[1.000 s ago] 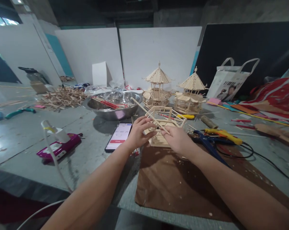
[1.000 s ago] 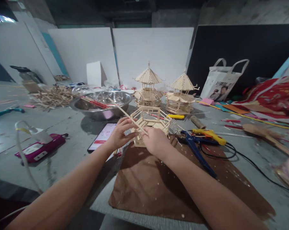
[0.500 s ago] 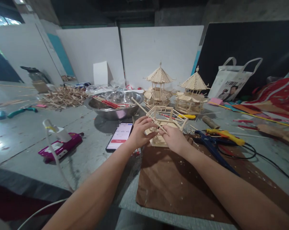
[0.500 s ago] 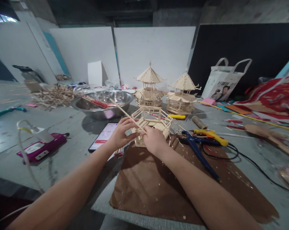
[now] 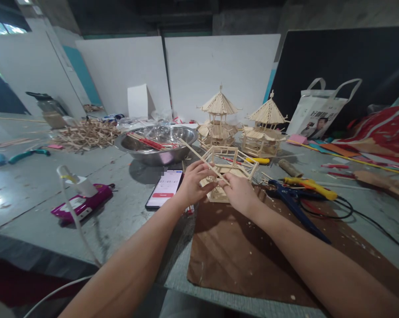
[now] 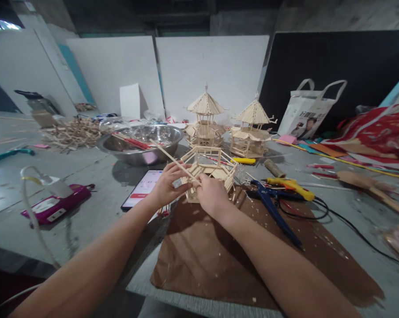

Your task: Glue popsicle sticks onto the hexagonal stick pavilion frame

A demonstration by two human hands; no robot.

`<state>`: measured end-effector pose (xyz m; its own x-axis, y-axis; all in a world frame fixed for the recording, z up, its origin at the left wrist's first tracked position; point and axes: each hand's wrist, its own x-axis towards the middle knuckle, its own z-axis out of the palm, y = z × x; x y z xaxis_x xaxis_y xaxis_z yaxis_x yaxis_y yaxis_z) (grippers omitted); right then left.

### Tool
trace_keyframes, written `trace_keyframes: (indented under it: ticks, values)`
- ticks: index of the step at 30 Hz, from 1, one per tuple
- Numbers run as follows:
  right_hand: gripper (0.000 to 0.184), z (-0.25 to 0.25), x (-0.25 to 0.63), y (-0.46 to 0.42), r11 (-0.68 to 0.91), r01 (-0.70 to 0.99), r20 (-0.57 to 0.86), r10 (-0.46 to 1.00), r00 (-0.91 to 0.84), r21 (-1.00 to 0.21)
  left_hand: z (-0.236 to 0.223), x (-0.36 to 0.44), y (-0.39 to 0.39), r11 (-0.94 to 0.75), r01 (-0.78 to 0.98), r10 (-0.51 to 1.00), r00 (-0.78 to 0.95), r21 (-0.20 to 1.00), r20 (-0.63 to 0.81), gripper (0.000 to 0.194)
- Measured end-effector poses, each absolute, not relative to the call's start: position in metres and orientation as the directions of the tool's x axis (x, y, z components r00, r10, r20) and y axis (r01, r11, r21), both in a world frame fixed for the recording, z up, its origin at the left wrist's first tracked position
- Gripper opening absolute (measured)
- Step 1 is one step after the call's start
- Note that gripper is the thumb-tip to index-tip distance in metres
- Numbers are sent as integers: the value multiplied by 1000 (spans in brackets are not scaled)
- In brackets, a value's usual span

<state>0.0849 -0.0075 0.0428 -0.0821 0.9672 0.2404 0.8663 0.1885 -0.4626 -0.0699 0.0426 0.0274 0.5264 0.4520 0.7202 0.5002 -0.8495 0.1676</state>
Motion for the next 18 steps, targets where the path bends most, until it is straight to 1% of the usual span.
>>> trace_keyframes:
  ticks: [6,11,18]
  values:
    - [24,41,85,-8,196,864,261,962,-78,-464,28,-69,42,-848,505,450,524,162,723,19]
    - [25,42,84,-9,174,878,253,966,-63,-447,28,-69,41,-835,523,473,527,169,706,18]
    - [26,44,86,-9,174,875,255,965,-60,-452,28,-69,41,-829,536,478,534,158,698,20]
